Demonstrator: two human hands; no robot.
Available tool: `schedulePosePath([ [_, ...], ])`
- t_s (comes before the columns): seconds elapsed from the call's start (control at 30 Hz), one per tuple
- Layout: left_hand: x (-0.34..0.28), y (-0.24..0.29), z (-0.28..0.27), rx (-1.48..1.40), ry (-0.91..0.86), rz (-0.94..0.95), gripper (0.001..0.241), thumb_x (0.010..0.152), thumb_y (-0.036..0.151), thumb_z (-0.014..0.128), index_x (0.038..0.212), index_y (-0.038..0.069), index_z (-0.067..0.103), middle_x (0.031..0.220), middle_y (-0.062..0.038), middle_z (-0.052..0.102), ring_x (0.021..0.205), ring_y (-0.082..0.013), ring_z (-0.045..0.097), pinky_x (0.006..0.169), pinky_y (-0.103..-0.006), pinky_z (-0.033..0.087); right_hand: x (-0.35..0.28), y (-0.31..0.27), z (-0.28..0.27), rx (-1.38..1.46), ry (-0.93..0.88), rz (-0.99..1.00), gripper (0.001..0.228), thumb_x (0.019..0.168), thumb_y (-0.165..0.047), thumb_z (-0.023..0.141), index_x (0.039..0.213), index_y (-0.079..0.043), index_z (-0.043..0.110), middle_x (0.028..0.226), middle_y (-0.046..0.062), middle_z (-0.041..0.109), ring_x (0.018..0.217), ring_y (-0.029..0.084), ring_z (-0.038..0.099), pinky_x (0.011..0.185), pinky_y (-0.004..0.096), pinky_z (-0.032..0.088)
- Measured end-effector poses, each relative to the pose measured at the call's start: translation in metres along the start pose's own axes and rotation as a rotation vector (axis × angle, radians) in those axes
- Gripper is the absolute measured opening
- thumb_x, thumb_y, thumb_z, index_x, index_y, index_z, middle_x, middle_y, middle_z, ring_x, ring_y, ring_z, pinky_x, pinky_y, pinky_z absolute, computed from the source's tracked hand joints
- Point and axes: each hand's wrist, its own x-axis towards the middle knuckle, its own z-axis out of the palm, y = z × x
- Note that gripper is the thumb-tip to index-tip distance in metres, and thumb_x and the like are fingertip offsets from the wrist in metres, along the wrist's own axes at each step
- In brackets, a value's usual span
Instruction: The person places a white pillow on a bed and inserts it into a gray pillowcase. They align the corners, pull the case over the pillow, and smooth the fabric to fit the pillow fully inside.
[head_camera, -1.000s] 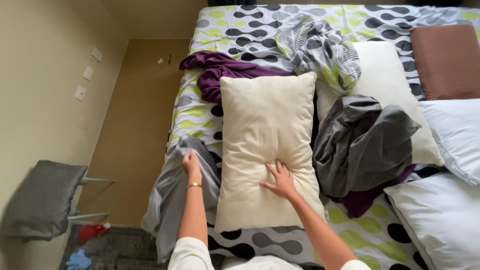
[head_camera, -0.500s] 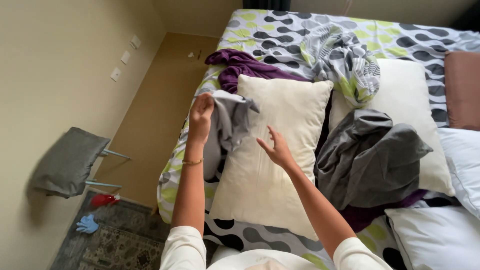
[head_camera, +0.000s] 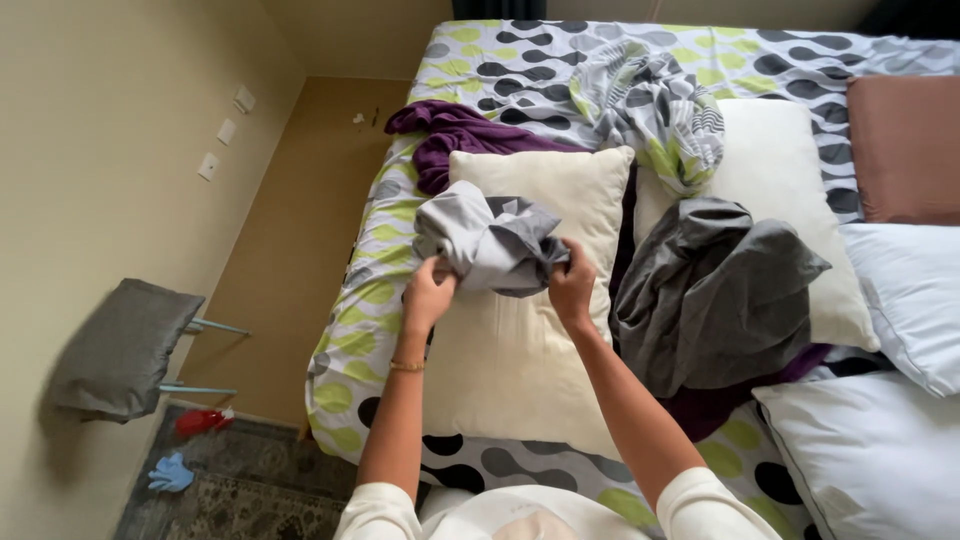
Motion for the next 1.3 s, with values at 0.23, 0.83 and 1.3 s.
schedulePosePath([
  [0.23, -0.094, 0.082, -0.054, 0.052, 0.315, 0.127, 0.032, 0.093, 0.055, 0.060, 0.093, 0.026, 0.074, 0.089, 0.000, 0.074, 0.093, -0.0281, 0.074, 0.084, -0.0471, 0.058, -0.070, 0.005, 0.010, -0.063, -0.454, -0.402, 0.058, 0.074, 0.002, 0.069, 0.126, -0.023, 0.074, 0.110, 0.006, 0.079, 0.104, 0.028, 0.074, 0.091, 0.040, 0.059],
  [0.83, 0.009, -0.076, 0.010, 0.244, -0.189, 0.003, 0.039, 0.078, 0.055, 0.072, 0.107, 0.031, 0.080, 0.107, 0.001, 0.079, 0.113, -0.0295, 0.071, 0.094, -0.0432, 0.058, -0.119, -0.013, 0.034, -0.940, -1.595, -0.117, 0.033, 0.077, -0.050, 0.078, 0.103, -0.031, 0.081, 0.103, 0.000, 0.080, 0.106, 0.026, 0.075, 0.091, 0.042, 0.059],
  [1.3, -0.020, -0.073, -0.108, -0.734, -0.006, -0.137, 0.023, 0.100, 0.034, 0.061, 0.116, 0.020, 0.067, 0.109, 0.005, 0.065, 0.100, -0.0156, 0.061, 0.087, -0.0315, 0.048, -0.079, 0.029, 0.084, -0.691, -0.821, 0.324, 0.055, 0.091, -0.057, 0.067, 0.111, -0.007, 0.077, 0.102, 0.019, 0.076, 0.104, 0.042, 0.072, 0.085, 0.052, 0.058],
])
